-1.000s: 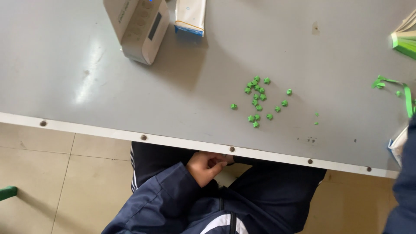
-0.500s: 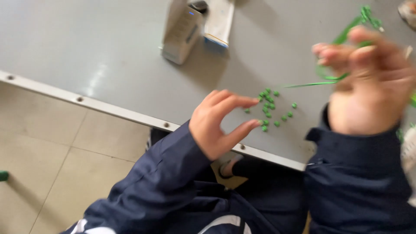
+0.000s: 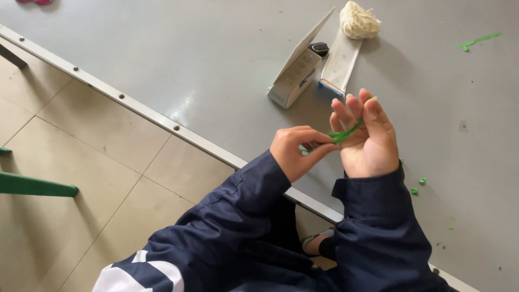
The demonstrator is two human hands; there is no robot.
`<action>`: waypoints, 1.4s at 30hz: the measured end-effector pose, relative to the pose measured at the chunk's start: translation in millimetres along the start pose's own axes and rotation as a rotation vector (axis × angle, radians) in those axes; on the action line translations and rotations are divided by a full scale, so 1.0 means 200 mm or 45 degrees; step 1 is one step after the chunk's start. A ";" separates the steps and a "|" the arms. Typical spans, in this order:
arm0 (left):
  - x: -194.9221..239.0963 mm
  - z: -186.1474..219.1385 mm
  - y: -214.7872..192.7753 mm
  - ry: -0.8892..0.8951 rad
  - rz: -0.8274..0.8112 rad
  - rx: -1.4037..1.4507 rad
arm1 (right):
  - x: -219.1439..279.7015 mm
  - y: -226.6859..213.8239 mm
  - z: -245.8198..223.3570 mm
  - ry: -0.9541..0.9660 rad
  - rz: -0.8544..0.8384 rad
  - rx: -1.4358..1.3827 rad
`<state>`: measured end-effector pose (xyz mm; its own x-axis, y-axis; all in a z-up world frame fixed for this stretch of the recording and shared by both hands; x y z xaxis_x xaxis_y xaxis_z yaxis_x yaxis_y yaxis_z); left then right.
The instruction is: Folding thin strips of green paper into small decorative stars at a work table.
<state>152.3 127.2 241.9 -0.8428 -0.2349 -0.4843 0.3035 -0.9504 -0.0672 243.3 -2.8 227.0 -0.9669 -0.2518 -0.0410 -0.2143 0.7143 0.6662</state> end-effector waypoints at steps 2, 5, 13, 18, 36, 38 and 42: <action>-0.02 0.01 -0.04 0.005 0.004 -0.016 | -0.05 -0.01 0.04 0.053 -0.034 -0.101; -0.07 0.09 -0.10 0.081 0.015 -0.155 | -0.12 -0.01 0.09 0.199 -0.067 -0.472; -0.06 0.07 -0.28 0.263 -0.015 -0.806 | -0.30 -0.01 0.31 0.162 -0.259 -0.192; 0.10 -0.35 -0.29 0.109 -0.293 -1.066 | -0.21 -0.22 0.17 -0.405 -0.140 1.643; -0.16 -0.35 -0.09 0.001 -0.535 -1.108 | 0.57 -0.21 -0.21 -0.467 -0.056 1.661; -0.23 -0.49 0.05 -0.077 -0.611 -1.107 | 0.60 -0.23 -0.17 -0.430 -0.071 1.624; -0.37 -0.89 0.20 -0.239 -0.665 -1.491 | 0.65 -0.24 -0.16 -0.513 -0.050 1.530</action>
<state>304.7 142.6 120.0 -0.9989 -0.0078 -0.0470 0.0475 -0.2175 -0.9749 132.9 -90.7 214.3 -0.8854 -0.2212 -0.4089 -0.0294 0.9044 -0.4256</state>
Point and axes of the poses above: each hand's wrist, its own x-axis away from the middle knuckle, its own y-axis out of the palm, z = x × y, the point moved 9 cm from there along -x, towards the middle knuckle, and after that the axes turned 3 degrees about -y, right-handed, at the moved point
